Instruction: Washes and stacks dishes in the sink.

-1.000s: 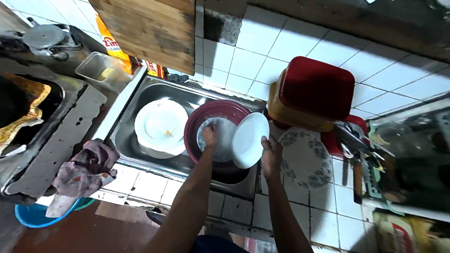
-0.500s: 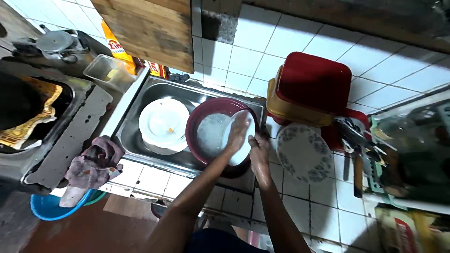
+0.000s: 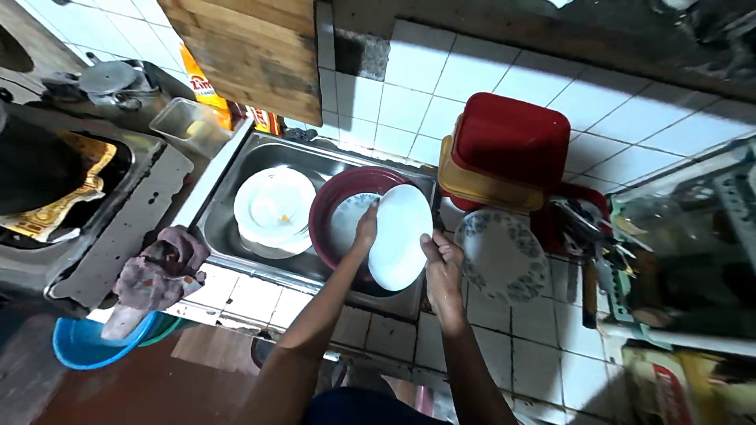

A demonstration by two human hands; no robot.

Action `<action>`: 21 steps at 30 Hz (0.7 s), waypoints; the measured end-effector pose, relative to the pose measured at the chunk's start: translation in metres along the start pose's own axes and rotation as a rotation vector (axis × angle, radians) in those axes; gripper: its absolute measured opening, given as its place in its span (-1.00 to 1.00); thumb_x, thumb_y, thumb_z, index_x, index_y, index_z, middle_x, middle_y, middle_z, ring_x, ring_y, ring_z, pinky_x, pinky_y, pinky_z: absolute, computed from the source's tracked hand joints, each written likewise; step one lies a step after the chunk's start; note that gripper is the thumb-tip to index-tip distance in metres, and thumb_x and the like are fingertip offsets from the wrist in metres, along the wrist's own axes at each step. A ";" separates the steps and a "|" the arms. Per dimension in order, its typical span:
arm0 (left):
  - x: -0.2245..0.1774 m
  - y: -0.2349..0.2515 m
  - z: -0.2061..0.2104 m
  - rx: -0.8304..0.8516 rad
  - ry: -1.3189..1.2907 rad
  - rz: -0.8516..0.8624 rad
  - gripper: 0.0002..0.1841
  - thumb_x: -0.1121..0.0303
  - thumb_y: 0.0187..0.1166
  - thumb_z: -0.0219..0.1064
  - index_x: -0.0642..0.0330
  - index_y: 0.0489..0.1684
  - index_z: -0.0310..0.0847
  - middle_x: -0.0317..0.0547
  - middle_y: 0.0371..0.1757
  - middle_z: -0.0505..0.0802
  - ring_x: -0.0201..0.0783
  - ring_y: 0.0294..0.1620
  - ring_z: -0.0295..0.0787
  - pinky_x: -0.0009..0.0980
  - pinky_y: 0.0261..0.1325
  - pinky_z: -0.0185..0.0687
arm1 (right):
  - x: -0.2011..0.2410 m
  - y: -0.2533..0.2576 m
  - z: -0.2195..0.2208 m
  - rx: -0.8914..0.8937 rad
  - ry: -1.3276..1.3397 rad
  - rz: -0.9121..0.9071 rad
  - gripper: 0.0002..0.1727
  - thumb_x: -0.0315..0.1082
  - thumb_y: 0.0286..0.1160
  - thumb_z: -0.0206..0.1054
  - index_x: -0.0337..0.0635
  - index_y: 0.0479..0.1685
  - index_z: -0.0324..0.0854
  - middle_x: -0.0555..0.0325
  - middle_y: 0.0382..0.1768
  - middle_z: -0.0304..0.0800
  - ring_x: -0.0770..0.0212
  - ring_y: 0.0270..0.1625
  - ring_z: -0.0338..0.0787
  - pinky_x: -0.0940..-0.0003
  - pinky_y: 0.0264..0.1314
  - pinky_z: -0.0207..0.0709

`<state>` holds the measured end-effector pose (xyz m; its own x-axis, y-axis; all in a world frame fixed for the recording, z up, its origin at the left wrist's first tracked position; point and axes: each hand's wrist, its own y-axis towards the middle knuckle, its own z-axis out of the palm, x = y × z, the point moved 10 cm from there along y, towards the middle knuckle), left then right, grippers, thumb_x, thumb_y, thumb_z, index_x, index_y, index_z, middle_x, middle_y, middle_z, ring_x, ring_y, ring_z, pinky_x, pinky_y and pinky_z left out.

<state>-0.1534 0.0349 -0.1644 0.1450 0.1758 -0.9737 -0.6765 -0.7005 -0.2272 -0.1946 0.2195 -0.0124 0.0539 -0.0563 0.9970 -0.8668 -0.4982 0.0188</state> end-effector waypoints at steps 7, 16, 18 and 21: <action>0.038 -0.052 0.026 0.162 0.598 -0.200 -0.66 0.26 0.62 0.31 0.35 0.11 0.76 0.25 0.11 0.86 0.13 0.21 0.79 0.15 0.36 0.60 | 0.058 -0.017 -0.056 -0.099 -0.206 -0.244 -0.71 -0.33 0.72 0.16 -0.32 0.08 0.72 0.27 -0.28 0.79 0.57 -0.20 0.76 0.55 -0.08 0.68; 0.031 0.005 -0.071 -0.090 1.097 -0.103 -0.09 0.26 0.53 0.48 0.55 0.79 0.00 0.59 0.79 0.12 0.53 0.80 0.00 0.48 0.64 0.05 | 0.114 -0.086 -0.116 -0.084 -0.812 -0.709 -0.67 -0.41 0.72 0.13 -0.47 0.09 0.75 -0.20 -0.21 0.90 0.29 -0.23 0.86 0.58 -0.05 0.64; 0.043 0.009 -0.075 -0.061 1.081 -0.163 -0.06 0.27 0.53 0.49 0.55 0.80 -0.06 0.56 0.75 0.25 0.46 0.74 0.19 0.34 0.68 0.12 | 0.093 -0.083 -0.128 -0.087 -0.907 -0.676 -0.67 -0.44 0.66 0.13 -0.43 0.12 0.77 -0.20 -0.14 0.92 0.08 -0.20 0.92 0.35 -0.09 0.74; 0.058 0.011 -0.074 -0.039 1.054 -0.269 -0.02 0.25 0.55 0.47 0.49 0.85 -0.16 0.49 0.80 0.19 0.45 0.75 0.20 0.28 0.57 0.37 | 0.055 -0.077 -0.138 -0.086 -0.978 -0.590 -0.67 -0.52 0.60 0.16 -0.41 0.14 0.78 -0.21 0.02 0.92 -0.13 0.00 0.95 0.08 0.06 0.80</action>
<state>-0.0989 -0.0134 -0.2244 0.8439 -0.3419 -0.4134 -0.5094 -0.7523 -0.4178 -0.1937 0.3743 0.0514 0.7933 -0.5011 0.3458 -0.6074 -0.6120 0.5065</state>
